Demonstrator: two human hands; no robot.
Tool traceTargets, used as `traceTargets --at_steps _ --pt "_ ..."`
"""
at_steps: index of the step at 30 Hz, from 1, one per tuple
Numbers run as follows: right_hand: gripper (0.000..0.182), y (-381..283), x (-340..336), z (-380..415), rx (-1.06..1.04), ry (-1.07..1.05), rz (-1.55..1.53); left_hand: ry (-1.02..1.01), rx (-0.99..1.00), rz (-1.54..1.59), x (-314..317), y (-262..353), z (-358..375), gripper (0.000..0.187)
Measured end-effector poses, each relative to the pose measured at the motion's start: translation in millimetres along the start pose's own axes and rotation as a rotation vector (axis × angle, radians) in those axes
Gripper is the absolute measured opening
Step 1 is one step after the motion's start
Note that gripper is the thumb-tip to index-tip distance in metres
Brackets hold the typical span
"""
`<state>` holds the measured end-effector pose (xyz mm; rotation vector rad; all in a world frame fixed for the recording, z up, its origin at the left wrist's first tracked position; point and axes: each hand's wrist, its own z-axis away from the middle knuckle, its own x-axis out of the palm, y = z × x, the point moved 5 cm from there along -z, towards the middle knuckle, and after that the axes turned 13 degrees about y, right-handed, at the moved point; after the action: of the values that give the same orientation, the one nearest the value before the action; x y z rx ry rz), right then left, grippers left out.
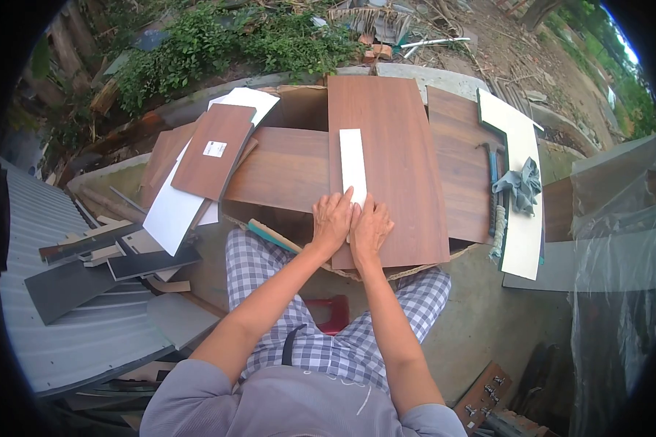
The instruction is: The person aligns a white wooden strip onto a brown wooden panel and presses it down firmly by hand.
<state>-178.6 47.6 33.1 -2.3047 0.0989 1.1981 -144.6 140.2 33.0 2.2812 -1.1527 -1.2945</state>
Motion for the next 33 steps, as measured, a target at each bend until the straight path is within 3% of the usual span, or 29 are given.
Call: traceTargets --at_steps 21,33 --pt "0.029 -16.7 95.7 -142.8 0.013 0.058 0.002 0.114 -0.036 -0.083 83.3 -64.0 -134.0 0.037" --pt "0.029 -18.2 120.8 -180.4 0.013 0.095 -0.017 0.16 0.022 -0.112 105.2 -75.5 -174.6 0.035"
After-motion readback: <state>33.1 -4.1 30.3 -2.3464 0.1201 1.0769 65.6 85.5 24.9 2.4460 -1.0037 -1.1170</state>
